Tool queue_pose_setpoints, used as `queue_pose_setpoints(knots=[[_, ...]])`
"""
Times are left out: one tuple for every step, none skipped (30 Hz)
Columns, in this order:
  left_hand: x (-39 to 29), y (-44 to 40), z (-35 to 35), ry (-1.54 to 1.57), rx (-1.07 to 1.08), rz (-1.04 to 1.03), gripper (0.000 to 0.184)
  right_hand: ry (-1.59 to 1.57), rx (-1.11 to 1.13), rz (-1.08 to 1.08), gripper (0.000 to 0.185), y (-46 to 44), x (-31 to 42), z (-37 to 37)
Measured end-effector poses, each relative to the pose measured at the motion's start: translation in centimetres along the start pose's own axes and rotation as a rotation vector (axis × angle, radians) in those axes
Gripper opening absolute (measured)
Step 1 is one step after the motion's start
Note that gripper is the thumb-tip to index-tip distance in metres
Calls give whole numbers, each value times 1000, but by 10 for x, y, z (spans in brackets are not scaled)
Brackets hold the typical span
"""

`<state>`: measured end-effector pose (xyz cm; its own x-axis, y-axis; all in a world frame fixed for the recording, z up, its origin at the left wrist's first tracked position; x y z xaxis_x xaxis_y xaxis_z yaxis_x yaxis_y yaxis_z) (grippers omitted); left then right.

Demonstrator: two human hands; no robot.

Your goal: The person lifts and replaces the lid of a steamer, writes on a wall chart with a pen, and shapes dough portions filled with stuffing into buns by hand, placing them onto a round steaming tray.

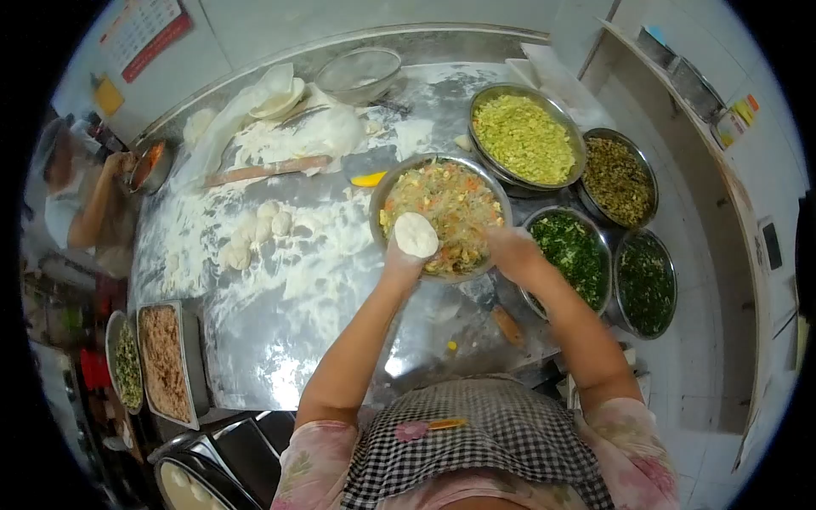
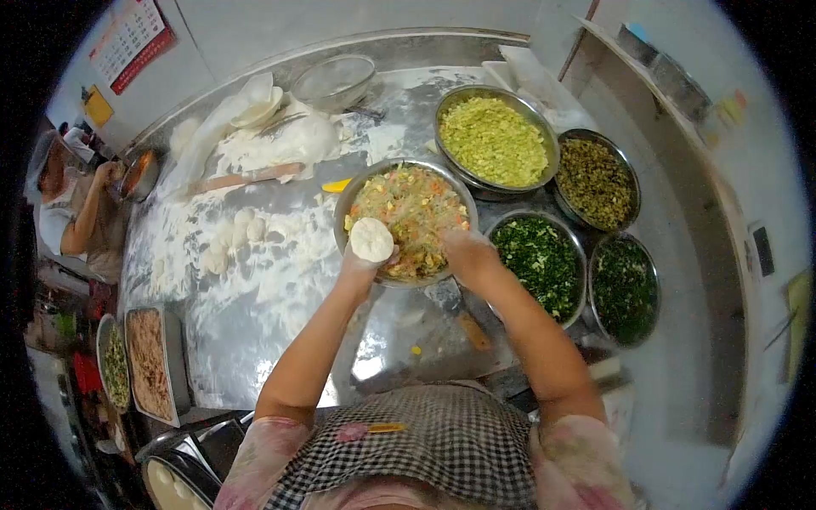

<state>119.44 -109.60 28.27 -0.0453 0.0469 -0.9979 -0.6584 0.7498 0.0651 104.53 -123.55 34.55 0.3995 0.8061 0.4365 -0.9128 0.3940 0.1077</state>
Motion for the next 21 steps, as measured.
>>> queue_pose_setpoints(knots=[[-5,-5,-5,8,8,57,21,-62,-76,-50,25,5,-1,10],[-8,-9,-10,17,15,113,22,-123,-152,-99,23,11,0,20],[-10,-14,-13,25,20,171,23,-185,-227,-148,21,15,-3,26],[-1,-25,-13,-149,72,176,30,-219,-305,-92,19,14,-12,21],[19,-40,-12,-325,124,181,38,-131,-182,-68,20,8,-26,7],[33,-50,-11,-502,176,186,45,-44,-60,-44,21,0,-41,-10],[39,-52,-13,-618,130,148,44,41,63,-19,22,-4,-48,-18],[42,-53,-18,-732,81,107,43,-110,40,-49,21,-3,-40,-16],[40,-50,-23,-842,30,70,42,-260,23,-77,20,0,-21,-13],[39,-45,-26,-855,-37,13,42,-412,7,-107,20,3,-8,-15],[27,-34,-29,-869,-104,-45,42,-368,-7,-83,20,3,-8,-29],[21,-28,-31,-881,-170,-102,43,-324,-21,-60,20,3,-7,-44],[21,-26,-34,-866,-207,-107,44,-315,-41,-32,20,5,-8,-55],[22,-24,-36,-849,-242,-112,45,-305,-62,-3,20,7,-2,-61],[22,-23,-37,-832,-277,-117,47,-331,-88,29,20,15,14,-51],[23,-21,-37,-814,-271,-141,50,-357,-114,60,20,22,25,-42],[21,-21,-37,-794,-267,-167,53,-326,-60,49,20,22,25,-32],[16,-20,-36,-775,-265,-194,56,-295,-6,38,20,18,19,-18],[12,-20,-34,-796,-241,-123,58,-265,46,28,20,12,13,-6],[2,-20,-33,-816,-218,-53,61,-229,-8,79,20,8,5,6],[-4,-21,-32,-832,-197,16,64,-190,-62,131,21,4,-4,20]])
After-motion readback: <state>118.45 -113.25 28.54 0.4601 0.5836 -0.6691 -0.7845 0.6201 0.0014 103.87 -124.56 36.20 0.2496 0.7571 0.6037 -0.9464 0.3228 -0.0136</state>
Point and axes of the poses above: each hand's wrist, its own y-axis away from the middle knuckle, its own z-axis out of the back of the hand, x = y × z, the point moved 1 cm from there along -y, towards the middle knuckle, and after that the axes turned 15 degrees about -y, right-handed, at the moved point
